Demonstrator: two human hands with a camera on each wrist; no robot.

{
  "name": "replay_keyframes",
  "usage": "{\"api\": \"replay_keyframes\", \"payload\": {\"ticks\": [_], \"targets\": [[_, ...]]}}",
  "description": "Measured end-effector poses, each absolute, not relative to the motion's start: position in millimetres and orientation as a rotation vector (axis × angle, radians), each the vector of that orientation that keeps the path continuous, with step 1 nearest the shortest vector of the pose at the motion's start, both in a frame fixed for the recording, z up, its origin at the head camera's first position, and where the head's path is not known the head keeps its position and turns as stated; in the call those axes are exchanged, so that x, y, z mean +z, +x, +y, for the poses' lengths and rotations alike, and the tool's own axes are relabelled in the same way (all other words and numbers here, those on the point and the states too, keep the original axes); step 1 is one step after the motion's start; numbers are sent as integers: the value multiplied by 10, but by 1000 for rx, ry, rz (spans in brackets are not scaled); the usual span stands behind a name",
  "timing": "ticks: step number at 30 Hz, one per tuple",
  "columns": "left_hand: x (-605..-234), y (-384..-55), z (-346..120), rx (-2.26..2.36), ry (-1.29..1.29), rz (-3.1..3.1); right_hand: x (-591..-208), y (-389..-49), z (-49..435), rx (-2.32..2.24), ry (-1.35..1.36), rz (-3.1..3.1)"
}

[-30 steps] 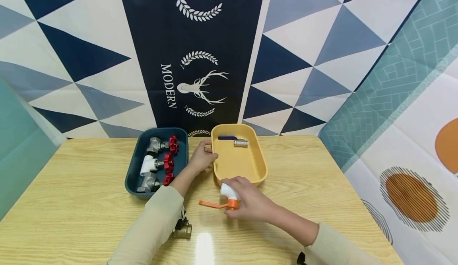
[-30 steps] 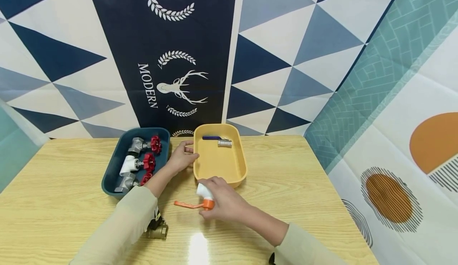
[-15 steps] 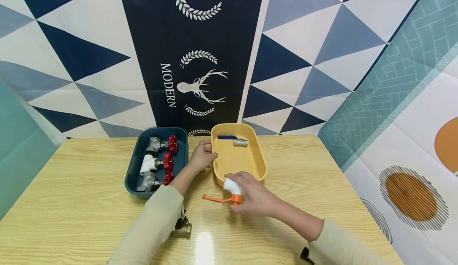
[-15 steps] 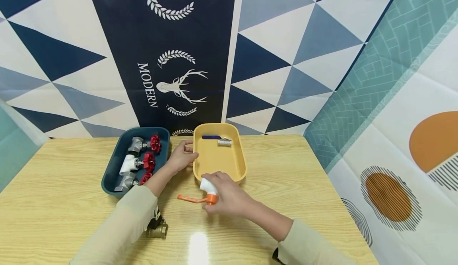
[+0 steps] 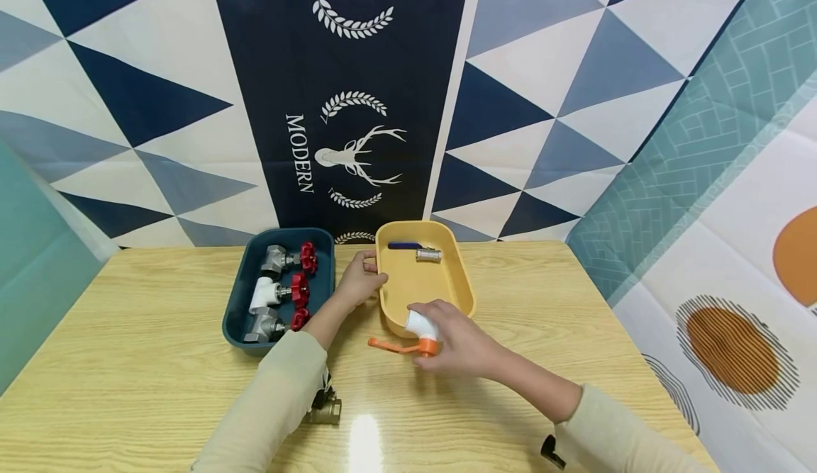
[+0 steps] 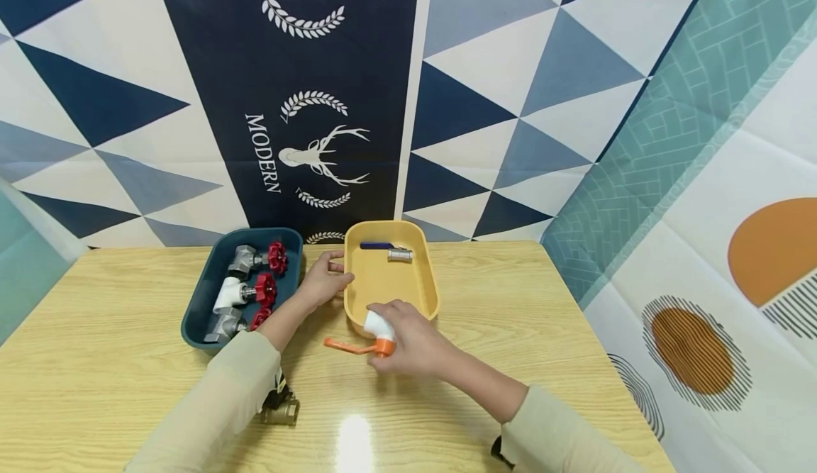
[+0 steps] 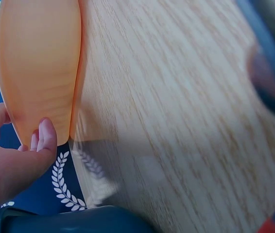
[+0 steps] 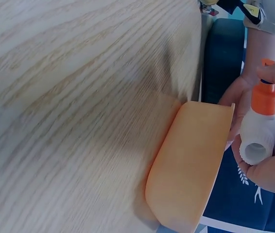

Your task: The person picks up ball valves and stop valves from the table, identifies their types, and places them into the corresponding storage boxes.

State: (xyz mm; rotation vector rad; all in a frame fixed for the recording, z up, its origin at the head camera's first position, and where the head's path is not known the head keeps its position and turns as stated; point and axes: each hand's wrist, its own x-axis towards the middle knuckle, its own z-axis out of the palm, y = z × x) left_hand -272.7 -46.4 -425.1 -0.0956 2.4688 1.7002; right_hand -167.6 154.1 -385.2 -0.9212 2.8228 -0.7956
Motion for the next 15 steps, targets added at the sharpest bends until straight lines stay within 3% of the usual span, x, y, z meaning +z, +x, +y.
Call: {"api": "replay_keyframes", "payload": {"ticks": [15], "targets": [[-4236,-2725,-458,1693,-108,2466,-3812,-1750,1592,-779,-892,2857]]}}
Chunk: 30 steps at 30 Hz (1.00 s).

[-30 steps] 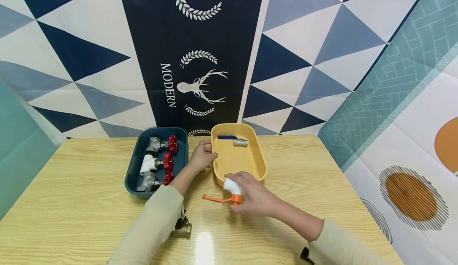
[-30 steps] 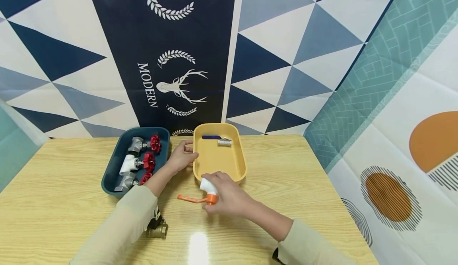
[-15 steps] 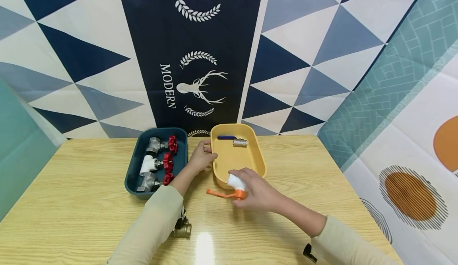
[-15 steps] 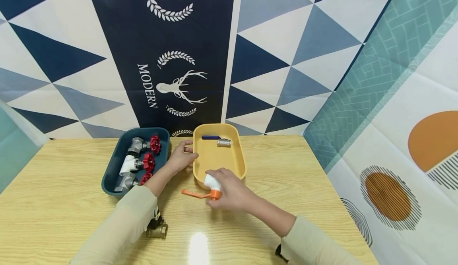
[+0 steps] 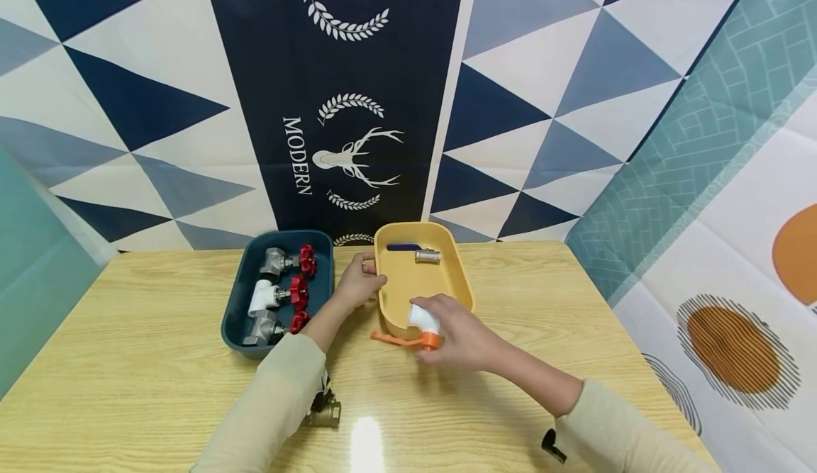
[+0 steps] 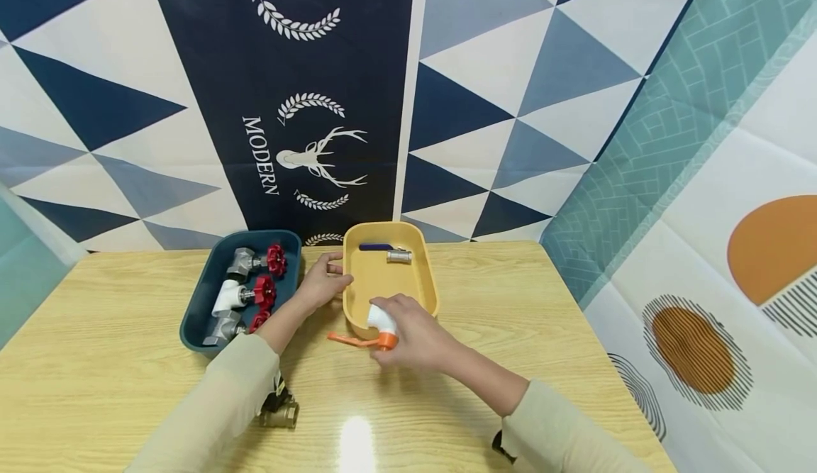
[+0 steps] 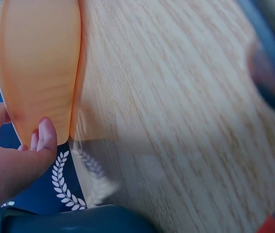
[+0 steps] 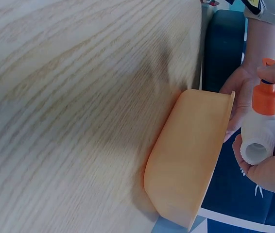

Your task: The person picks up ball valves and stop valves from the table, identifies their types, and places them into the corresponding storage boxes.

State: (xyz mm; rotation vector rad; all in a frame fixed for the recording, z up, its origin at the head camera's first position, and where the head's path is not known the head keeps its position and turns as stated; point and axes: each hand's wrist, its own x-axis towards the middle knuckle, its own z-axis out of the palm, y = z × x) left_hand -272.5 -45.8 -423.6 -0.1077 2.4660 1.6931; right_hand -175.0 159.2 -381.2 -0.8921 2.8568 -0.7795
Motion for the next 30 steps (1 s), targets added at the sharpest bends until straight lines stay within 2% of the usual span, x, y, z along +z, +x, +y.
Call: {"api": "replay_keyframes", "payload": {"ticks": [30], "targets": [[-4242,-2710,-463,1731,-90,2442,-3699,-1873,1671,-774,-818,2860]]}}
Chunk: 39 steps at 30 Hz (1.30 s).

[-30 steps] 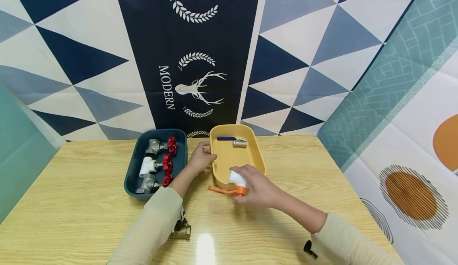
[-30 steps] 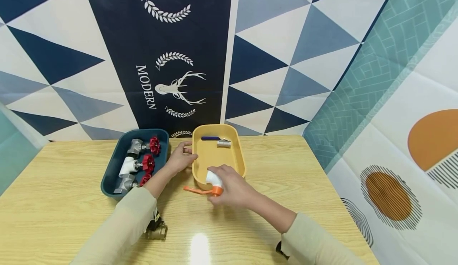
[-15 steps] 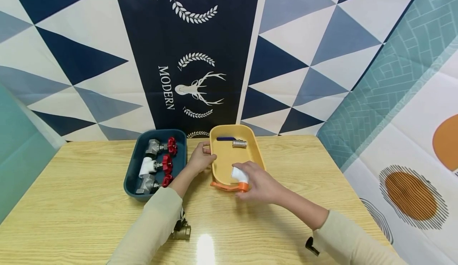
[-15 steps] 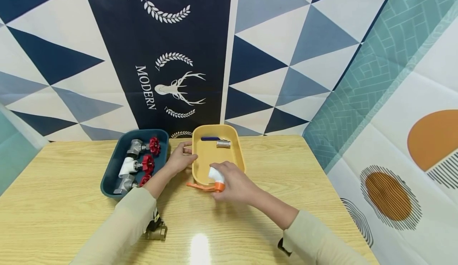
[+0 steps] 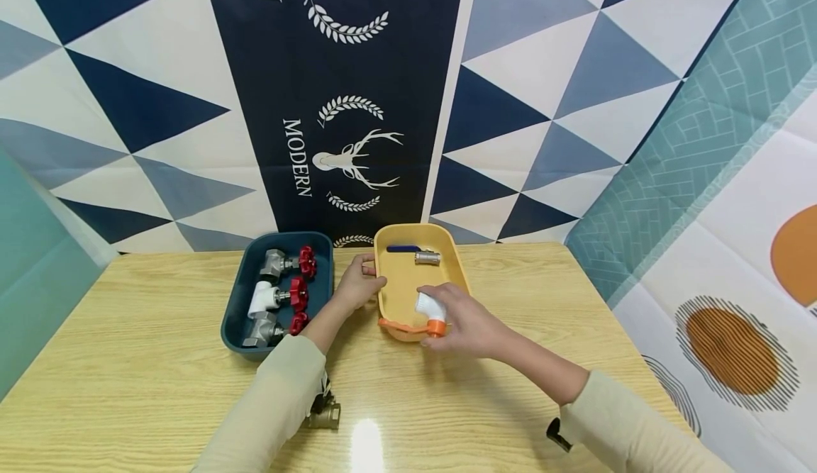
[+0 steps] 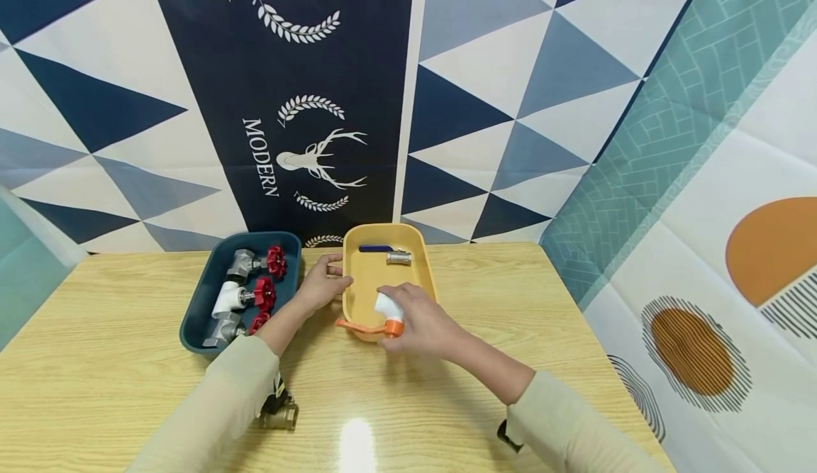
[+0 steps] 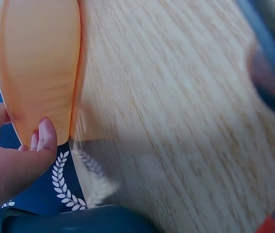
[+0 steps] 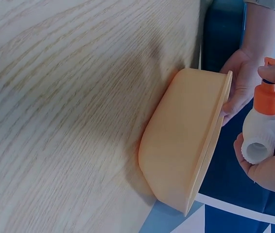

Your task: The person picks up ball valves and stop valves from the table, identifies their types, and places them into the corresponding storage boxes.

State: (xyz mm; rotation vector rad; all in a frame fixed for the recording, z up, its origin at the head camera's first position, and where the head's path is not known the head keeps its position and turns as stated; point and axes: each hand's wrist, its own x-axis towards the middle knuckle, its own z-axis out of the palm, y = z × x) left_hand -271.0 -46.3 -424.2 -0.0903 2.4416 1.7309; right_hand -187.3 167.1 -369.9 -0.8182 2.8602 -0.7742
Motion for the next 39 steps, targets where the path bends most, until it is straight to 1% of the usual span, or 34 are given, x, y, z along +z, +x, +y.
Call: {"api": "replay_keyframes", "payload": {"ticks": [15,35,39], "targets": [[-4217,-2700,-450,1702,-109,2453,-3701,-1944,1740,-836,-781,2857],[-4216,-2707,-450,1698,-109,2466,-3692,-2044,1761,-849,-819,2878],[-4214,-2706,-454,1684,-122,2461,-3703,-2072,1763,-852,-781,2879]]}}
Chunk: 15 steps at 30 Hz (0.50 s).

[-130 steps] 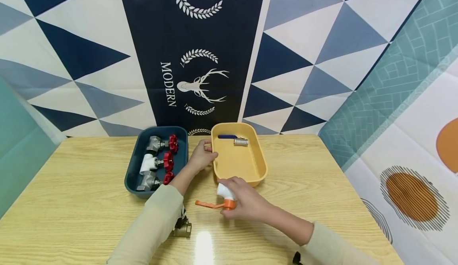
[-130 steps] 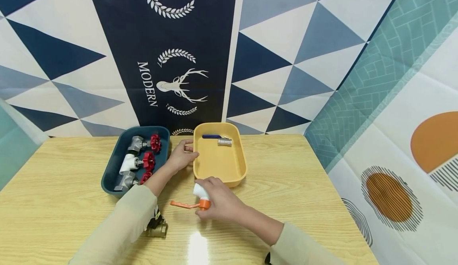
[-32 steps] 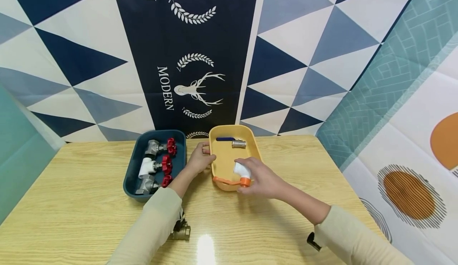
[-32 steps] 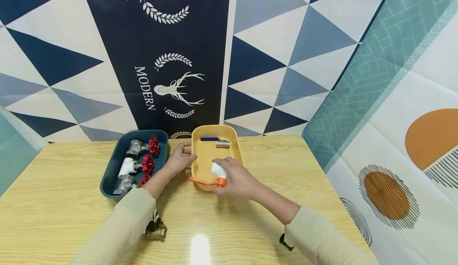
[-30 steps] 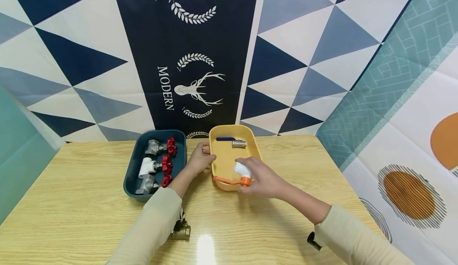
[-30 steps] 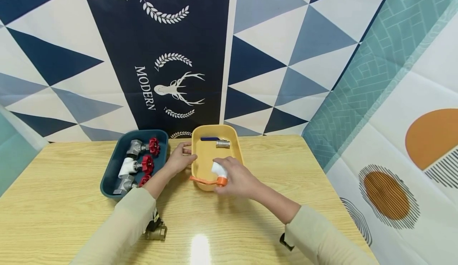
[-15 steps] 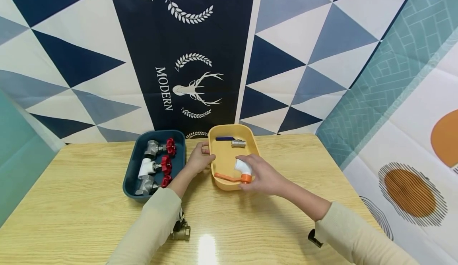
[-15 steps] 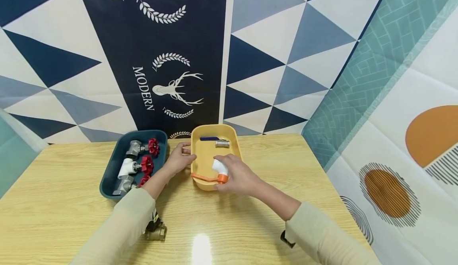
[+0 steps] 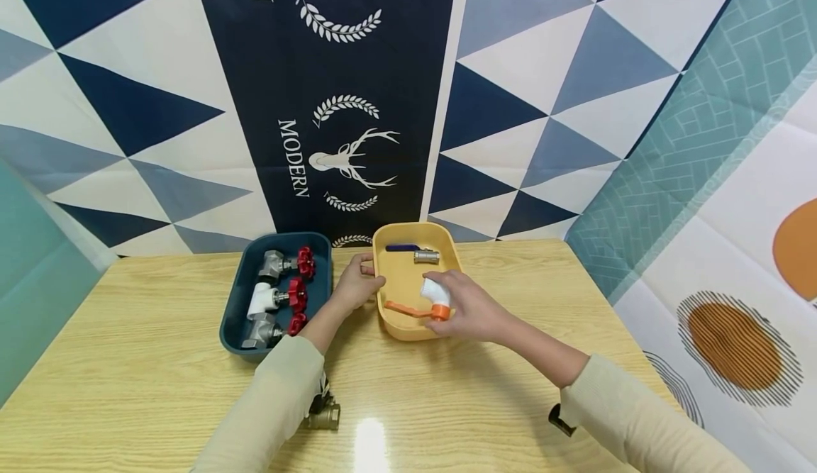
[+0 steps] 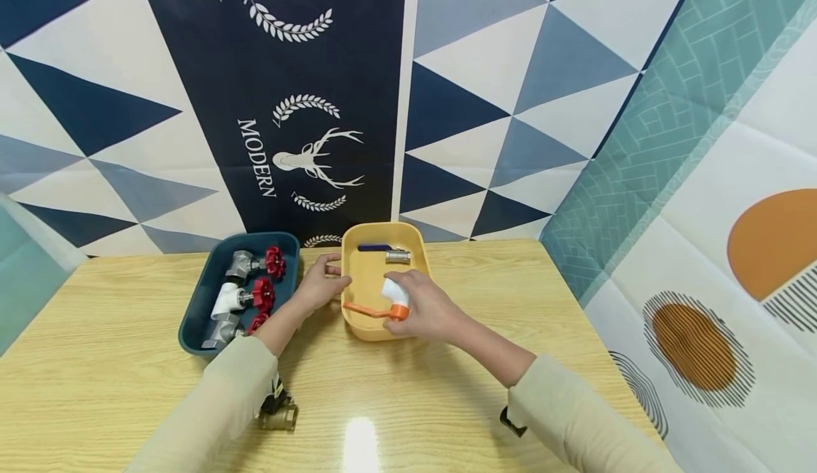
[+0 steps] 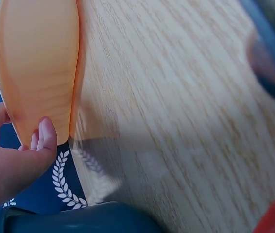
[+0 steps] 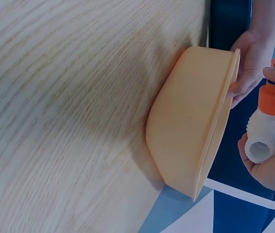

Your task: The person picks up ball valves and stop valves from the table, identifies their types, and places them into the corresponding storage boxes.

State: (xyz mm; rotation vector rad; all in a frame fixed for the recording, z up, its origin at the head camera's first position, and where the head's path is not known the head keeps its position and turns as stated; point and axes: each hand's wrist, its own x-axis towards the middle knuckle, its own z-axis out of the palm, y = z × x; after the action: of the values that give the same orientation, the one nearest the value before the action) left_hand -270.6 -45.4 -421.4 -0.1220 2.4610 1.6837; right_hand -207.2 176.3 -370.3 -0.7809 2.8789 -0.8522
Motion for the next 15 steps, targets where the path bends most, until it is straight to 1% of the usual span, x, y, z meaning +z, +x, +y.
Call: {"api": "replay_keyframes", "payload": {"ticks": [15], "targets": [[-4227,-2716,-445,1677,-128,2474,-3757,-2157,1799,-856,-777,2887]]}}
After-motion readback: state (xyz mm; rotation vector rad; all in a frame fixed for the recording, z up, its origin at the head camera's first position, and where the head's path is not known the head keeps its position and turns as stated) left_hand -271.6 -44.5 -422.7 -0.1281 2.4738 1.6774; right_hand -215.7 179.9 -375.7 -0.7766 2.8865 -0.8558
